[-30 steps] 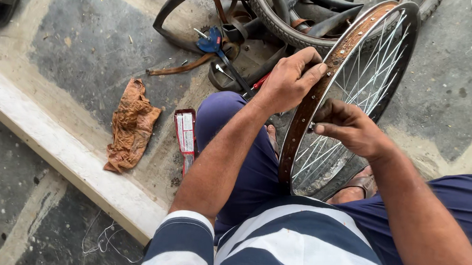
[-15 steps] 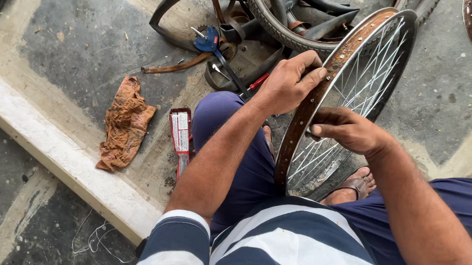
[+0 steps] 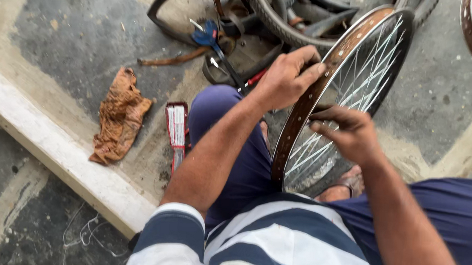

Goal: The person sits on the ground and uses a screwdriver to tighten the spokes on a bicycle wheel. They rotate the wheel to access different sections and continue adjusting the spokes throughout the video.

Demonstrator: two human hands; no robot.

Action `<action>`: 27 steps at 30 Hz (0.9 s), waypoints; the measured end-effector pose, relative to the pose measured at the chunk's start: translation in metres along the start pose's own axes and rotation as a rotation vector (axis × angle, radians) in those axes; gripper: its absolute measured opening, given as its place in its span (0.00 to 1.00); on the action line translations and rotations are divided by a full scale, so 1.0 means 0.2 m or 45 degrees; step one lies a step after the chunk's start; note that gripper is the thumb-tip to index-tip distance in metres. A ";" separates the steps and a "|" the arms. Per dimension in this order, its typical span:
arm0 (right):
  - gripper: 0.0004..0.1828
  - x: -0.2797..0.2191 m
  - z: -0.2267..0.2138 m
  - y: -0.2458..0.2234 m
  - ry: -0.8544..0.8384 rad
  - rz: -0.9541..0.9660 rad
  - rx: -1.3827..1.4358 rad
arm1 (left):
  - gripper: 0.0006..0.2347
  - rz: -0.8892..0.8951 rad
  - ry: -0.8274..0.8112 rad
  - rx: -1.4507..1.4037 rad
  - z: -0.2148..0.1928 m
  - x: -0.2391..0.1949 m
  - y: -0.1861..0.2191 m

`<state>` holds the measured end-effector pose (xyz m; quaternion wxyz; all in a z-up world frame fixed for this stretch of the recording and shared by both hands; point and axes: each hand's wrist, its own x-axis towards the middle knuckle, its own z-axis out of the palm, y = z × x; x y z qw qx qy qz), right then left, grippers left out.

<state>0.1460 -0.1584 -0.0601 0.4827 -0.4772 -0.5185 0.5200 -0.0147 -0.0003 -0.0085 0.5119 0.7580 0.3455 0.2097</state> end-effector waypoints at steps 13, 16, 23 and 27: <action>0.21 0.04 0.13 -0.04 0.200 -0.131 -0.935 | 0.11 -0.009 -0.049 -0.034 0.00 0.00 -0.01; 0.20 0.04 0.15 -0.05 0.364 -0.391 -0.981 | 0.10 -0.060 -0.049 -0.032 -0.01 0.01 0.03; 0.15 0.16 0.06 0.12 -0.274 0.292 -1.288 | 0.10 -0.072 -0.022 -0.015 -0.01 0.01 0.03; 0.12 0.08 0.20 0.21 0.308 -0.400 -1.196 | 0.10 0.001 -0.004 -0.049 0.01 0.02 0.04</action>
